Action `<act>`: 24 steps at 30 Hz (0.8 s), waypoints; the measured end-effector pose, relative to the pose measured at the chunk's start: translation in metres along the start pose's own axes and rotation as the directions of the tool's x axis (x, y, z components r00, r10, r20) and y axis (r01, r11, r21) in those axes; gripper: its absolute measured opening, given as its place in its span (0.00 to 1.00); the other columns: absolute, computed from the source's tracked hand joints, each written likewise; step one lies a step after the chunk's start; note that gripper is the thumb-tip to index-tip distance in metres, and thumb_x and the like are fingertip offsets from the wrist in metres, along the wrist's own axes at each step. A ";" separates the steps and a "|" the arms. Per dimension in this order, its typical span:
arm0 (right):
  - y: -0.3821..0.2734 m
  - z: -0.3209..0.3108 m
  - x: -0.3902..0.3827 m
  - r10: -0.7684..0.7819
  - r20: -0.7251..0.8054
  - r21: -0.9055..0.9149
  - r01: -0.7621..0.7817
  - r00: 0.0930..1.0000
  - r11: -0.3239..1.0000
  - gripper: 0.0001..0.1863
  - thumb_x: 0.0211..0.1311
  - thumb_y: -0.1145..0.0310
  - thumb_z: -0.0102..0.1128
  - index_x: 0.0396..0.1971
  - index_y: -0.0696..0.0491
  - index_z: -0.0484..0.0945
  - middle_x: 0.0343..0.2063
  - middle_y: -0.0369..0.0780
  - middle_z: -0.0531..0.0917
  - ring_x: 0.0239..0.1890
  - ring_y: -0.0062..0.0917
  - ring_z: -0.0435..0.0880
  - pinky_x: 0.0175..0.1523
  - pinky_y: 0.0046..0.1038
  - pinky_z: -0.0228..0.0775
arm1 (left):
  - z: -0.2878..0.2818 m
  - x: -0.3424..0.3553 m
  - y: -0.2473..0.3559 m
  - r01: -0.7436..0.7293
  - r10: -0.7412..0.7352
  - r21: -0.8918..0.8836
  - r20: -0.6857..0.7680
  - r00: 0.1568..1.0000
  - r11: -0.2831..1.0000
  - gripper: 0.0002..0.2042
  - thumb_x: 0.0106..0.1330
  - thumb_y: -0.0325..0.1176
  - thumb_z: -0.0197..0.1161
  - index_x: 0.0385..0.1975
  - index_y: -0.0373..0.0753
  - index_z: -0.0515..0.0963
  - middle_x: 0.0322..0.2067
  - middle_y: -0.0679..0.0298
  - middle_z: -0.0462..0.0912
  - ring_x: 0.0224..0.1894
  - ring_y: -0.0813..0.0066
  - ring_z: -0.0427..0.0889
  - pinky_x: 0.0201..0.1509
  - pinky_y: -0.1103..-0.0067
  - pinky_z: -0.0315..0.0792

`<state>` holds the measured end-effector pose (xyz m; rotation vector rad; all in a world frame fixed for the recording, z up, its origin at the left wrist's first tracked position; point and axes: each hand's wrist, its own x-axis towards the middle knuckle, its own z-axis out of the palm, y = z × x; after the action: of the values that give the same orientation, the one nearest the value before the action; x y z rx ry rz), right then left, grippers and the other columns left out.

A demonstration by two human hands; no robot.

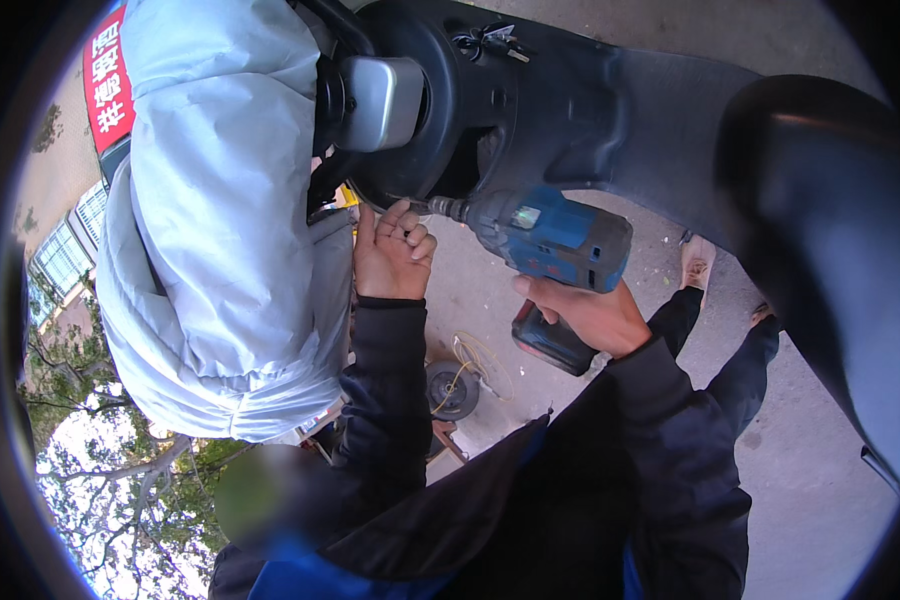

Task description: The person removes a light-colored cover from a white scooter, then uses a cordless drill to remove several screws from the scooter's seat and floorboard area. The person also adjusts the scooter's front fairing and retrieves a tool from a nearby cabinet.

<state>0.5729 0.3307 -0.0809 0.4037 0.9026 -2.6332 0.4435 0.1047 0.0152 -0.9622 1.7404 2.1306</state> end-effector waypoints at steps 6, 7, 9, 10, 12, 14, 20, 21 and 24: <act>-0.006 -0.019 -0.031 0.028 -0.021 0.005 -0.028 0.999 1.000 0.06 0.66 0.75 0.71 0.38 0.56 0.81 0.24 0.33 0.79 0.23 0.16 0.72 0.31 0.23 0.68 | 0.005 -0.003 -0.019 0.023 -0.034 0.056 0.199 0.979 0.998 0.19 0.79 0.49 0.59 0.42 0.35 0.78 0.26 0.67 0.74 0.25 0.79 0.66 0.27 0.82 0.60; -0.004 -0.025 -0.039 0.027 -0.036 0.014 -0.026 0.999 1.000 0.06 0.66 0.75 0.71 0.38 0.56 0.81 0.24 0.33 0.79 0.23 0.16 0.72 0.31 0.23 0.68 | 0.001 -0.004 -0.025 0.021 -0.038 0.068 0.252 0.967 0.997 0.18 0.79 0.48 0.59 0.41 0.35 0.78 0.26 0.67 0.74 0.24 0.79 0.66 0.27 0.83 0.60; 0.002 -0.037 -0.055 0.051 -0.069 0.007 -0.051 0.996 0.999 0.06 0.65 0.77 0.71 0.37 0.57 0.81 0.24 0.33 0.79 0.22 0.17 0.74 0.31 0.24 0.69 | -0.009 -0.005 -0.039 0.111 -0.105 -0.014 0.213 0.971 0.994 0.16 0.79 0.44 0.58 0.41 0.35 0.77 0.25 0.67 0.74 0.23 0.79 0.67 0.25 0.82 0.60; 0.006 -0.044 -0.064 0.080 -0.097 0.004 -0.080 0.992 0.997 0.06 0.65 0.77 0.71 0.38 0.57 0.81 0.24 0.33 0.79 0.23 0.17 0.74 0.31 0.24 0.69 | -0.015 -0.007 -0.047 0.155 -0.140 -0.057 0.205 0.969 0.986 0.14 0.78 0.42 0.58 0.40 0.34 0.77 0.25 0.67 0.73 0.23 0.79 0.67 0.25 0.82 0.60; 0.016 -0.059 -0.078 0.132 -0.163 -0.002 -0.134 0.978 0.991 0.07 0.65 0.77 0.71 0.38 0.57 0.80 0.24 0.34 0.80 0.23 0.17 0.75 0.31 0.23 0.69 | -0.022 -0.005 -0.066 0.196 -0.185 -0.079 0.127 0.974 0.977 0.10 0.73 0.35 0.57 0.37 0.34 0.77 0.27 0.65 0.74 0.25 0.77 0.69 0.24 0.81 0.62; 0.028 -0.070 -0.088 0.131 -0.228 0.007 -0.133 0.965 0.991 0.08 0.64 0.76 0.72 0.38 0.57 0.81 0.25 0.34 0.81 0.23 0.18 0.76 0.32 0.23 0.70 | -0.026 -0.002 -0.086 0.262 -0.266 -0.087 -0.028 0.964 0.961 0.09 0.70 0.34 0.57 0.36 0.33 0.76 0.28 0.65 0.71 0.25 0.76 0.68 0.25 0.81 0.63; 0.065 -0.089 -0.090 0.114 -0.288 0.003 -0.119 0.951 0.993 0.07 0.65 0.75 0.68 0.40 0.59 0.81 0.26 0.34 0.81 0.23 0.18 0.76 0.31 0.23 0.70 | -0.055 -0.001 -0.125 0.164 -0.181 -0.228 -0.056 0.982 0.960 0.08 0.65 0.33 0.59 0.26 0.39 0.72 0.27 0.66 0.70 0.25 0.75 0.67 0.28 0.78 0.64; 0.072 -0.090 -0.087 0.138 -0.291 -0.011 -0.148 0.947 0.989 0.13 0.65 0.75 0.66 0.47 0.63 0.82 0.28 0.35 0.81 0.23 0.18 0.77 0.32 0.22 0.71 | -0.066 0.000 -0.125 0.196 -0.196 -0.200 0.016 0.980 0.960 0.09 0.66 0.34 0.59 0.25 0.40 0.70 0.25 0.67 0.68 0.24 0.76 0.66 0.27 0.78 0.63; 0.093 -0.095 -0.082 0.074 -0.298 0.019 -0.071 0.952 0.997 0.07 0.67 0.75 0.66 0.42 0.60 0.82 0.24 0.34 0.80 0.22 0.17 0.75 0.31 0.23 0.69 | -0.095 0.005 -0.135 0.260 -0.223 -0.128 0.250 0.942 0.957 0.13 0.69 0.35 0.58 0.22 0.43 0.66 0.19 0.71 0.62 0.20 0.78 0.61 0.24 0.79 0.59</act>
<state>0.6990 0.3386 -0.1735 0.8398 0.9450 -2.5504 0.5469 0.0506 -0.1023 -0.8718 1.2871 2.1443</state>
